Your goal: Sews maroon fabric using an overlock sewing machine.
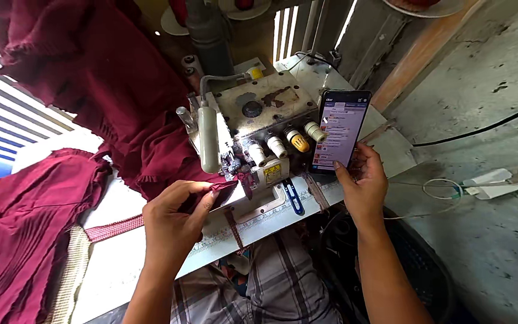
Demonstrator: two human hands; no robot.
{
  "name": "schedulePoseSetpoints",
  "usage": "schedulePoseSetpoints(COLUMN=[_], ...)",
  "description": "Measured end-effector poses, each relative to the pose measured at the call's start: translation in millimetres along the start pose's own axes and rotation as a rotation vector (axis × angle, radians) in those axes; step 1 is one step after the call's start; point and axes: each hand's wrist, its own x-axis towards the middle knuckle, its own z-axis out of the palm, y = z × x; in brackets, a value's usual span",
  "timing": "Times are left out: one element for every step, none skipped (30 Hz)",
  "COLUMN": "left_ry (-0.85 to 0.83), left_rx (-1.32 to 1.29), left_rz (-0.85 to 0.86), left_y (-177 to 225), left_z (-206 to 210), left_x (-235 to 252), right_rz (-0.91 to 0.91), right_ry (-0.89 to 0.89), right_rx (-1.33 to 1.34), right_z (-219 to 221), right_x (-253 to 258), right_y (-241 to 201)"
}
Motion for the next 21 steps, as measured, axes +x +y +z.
schedulePoseSetpoints(left_ry=[0.008,0.011,0.013,0.010,0.008,0.008,0.006,0.003,-0.002,-0.009,-0.020,-0.035,-0.052,-0.063,-0.070,-0.074,-0.076,-0.075,-0.070,-0.065,-0.068], left_rx=[0.033,0.060,0.085,0.111,0.136,0.157,0.171,0.178,0.184,0.189,0.197,0.211,0.232,0.253,0.267,0.273,0.273,0.262,0.242,0.215,0.190], left_rz=[0.005,0.017,0.031,0.045,0.060,0.076,0.094,0.113,0.135,0.160,0.188,0.217,0.244,0.267,0.287,0.302,0.308,0.308,0.304,0.299,0.296], left_y=[3.2,6.6,9.9,13.0,15.7,17.8,19.3,20.6,21.8,23.3,25.2,27.0,28.8,30.1,30.3,29.7,28.4,26.7,25.1,23.4,21.4], left_z=[0.1,0.1,-0.1,-0.2,-0.1,0.1,0.3,0.9,1.8,3.0,4.6,6.2,7.6,8.8,9.4,9.2,8.2,6.8,5.4,4.5,4.1], left_x=[0.4,0.6,0.7,0.4,0.0,-0.6,-1.3,-2.4,-3.9,-5.2,-6.6,-8.3,-10.4,-12.5,-14.7,-16.9,-18.7,-19.9,-20.6,-21.0,-21.7], right_rz=[-0.015,-0.040,-0.078,-0.123,-0.170,-0.206,-0.230,-0.242,-0.249,-0.265,-0.294,-0.328,-0.364,-0.399,-0.431,-0.466,-0.506,-0.552,-0.592,-0.619,-0.631], right_ry=[0.019,0.048,0.084,0.124,0.158,0.164,0.125,0.036,-0.085,-0.215,-0.337,-0.436,-0.504,-0.546,-0.565,-0.567,-0.554,-0.527,-0.498,-0.477,-0.462], right_rx=[0.001,0.003,0.012,0.030,0.059,0.092,0.120,0.153,0.191,0.227,0.243,0.241,0.229,0.218,0.210,0.198,0.184,0.168,0.154,0.144,0.133], right_z=[-1.2,-2.8,-4.6,-6.1,-6.5,-5.6,-3.7,0.3,6.9,16.8,28.3,40.1,51.6,62.3,71.6,79.3,85.5,89.9,91.9,91.8,90.6], right_x=[-0.9,-2.4,-4.9,-8.6,-13.5,-19.8,-27.4,-36.0,-44.6,-51.4,-55.5,-57.6,-58.3,-57.7,-56.3,-55.0,-53.8,-52.6,-51.5,-50.9,-51.9], right_y=[-0.1,-0.3,-1.2,-3.1,-6.8,-13.4,-22.0,-31.6,-41.8,-53.0,-64.6,-75.6,-84.7,-91.8,-97.1,-100.5,-102.3,-102.9,-103.0,-102.3,-100.6])
